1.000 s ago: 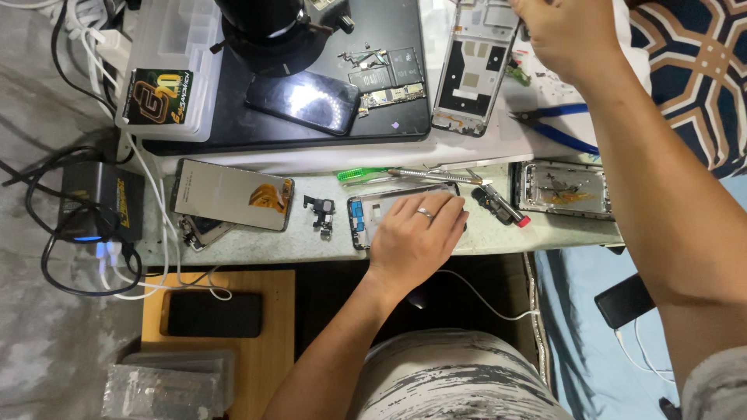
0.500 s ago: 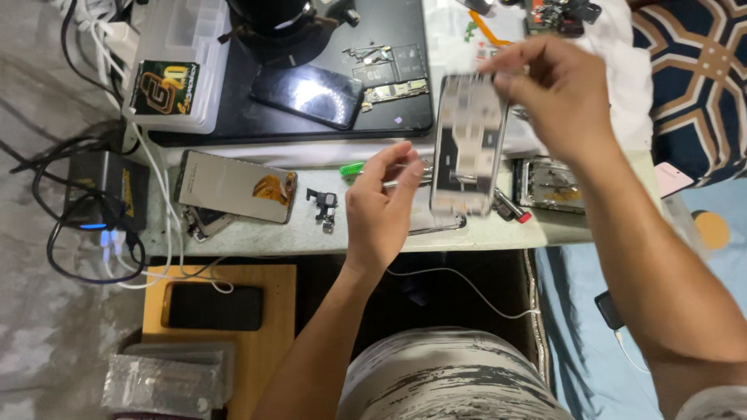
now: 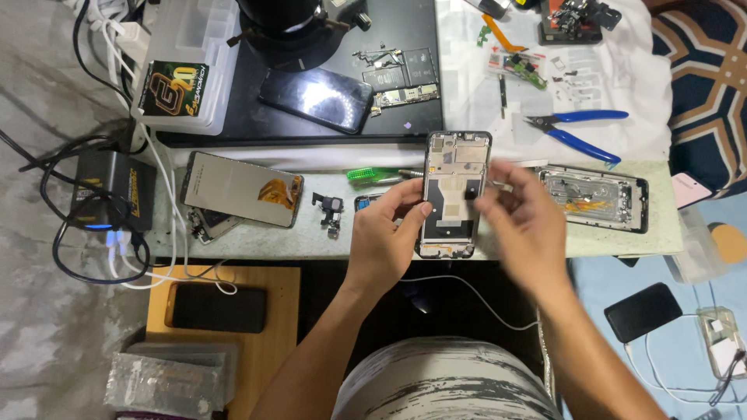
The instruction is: The person disassembles a smartphone, removes the battery and internal components, and uses pliers to adjust a small metal bracket on a circuit board. They handle the phone chassis, battery, and circuit board throughout the process.
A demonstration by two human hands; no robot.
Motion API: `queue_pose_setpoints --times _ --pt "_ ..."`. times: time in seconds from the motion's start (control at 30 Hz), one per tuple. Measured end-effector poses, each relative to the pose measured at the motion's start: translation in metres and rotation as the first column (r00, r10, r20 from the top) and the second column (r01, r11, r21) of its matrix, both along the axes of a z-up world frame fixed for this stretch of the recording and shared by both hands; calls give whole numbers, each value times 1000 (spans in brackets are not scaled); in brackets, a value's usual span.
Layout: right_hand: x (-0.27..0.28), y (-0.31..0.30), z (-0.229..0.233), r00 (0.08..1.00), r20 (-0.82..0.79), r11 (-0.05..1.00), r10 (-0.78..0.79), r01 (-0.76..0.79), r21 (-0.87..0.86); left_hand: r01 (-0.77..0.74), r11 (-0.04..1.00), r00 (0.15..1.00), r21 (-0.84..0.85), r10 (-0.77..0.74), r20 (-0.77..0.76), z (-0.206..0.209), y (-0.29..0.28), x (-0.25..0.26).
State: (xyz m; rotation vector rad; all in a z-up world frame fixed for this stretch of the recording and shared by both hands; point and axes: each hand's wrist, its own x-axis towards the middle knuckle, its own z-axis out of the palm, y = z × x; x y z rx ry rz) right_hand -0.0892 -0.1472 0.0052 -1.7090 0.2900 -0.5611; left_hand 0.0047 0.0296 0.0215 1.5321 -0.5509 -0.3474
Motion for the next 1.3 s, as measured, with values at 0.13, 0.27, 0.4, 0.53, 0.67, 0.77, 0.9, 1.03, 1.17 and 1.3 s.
queue_pose_setpoints --times 0.13,0.27,0.4,0.53,0.67,0.77,0.9,1.03,1.17,1.3 --pt "-16 23 -1 998 -21 998 62 -62 24 4 1000 996 -21 -6 -93 -1 -1 -4" --pt "-19 23 5 996 -25 959 85 -75 272 61 979 981 -193 -94 -170 -1 -6 -9" --pt "-15 18 5 991 47 843 124 -130 522 76 979 997 -189 -79 -5 2 -12 -9" --pt "-11 16 5 988 65 711 142 -147 687 112 956 963 -273 -172 -206 7 -22 -8" --pt "-8 12 11 981 33 652 193 -154 743 76 982 981 -173 -104 -161 14 -32 -6" --pt "-5 12 17 982 19 611 187 -132 781 83 985 969 -151 -115 -220 17 -36 -4" --pt "-3 16 25 982 0 602 188 -115 790 76 991 967 -113 -101 -233 17 -38 -3" --pt "1 19 29 983 -37 617 178 -82 783 57 994 961 -95 -80 -265 17 -38 -1" --pt "4 21 32 982 -46 608 183 -76 790 51 998 967 -43 -60 -246 19 -37 1" --pt "6 22 34 982 -72 610 174 -50 791 52 999 972 11 -48 -229 19 -38 4"
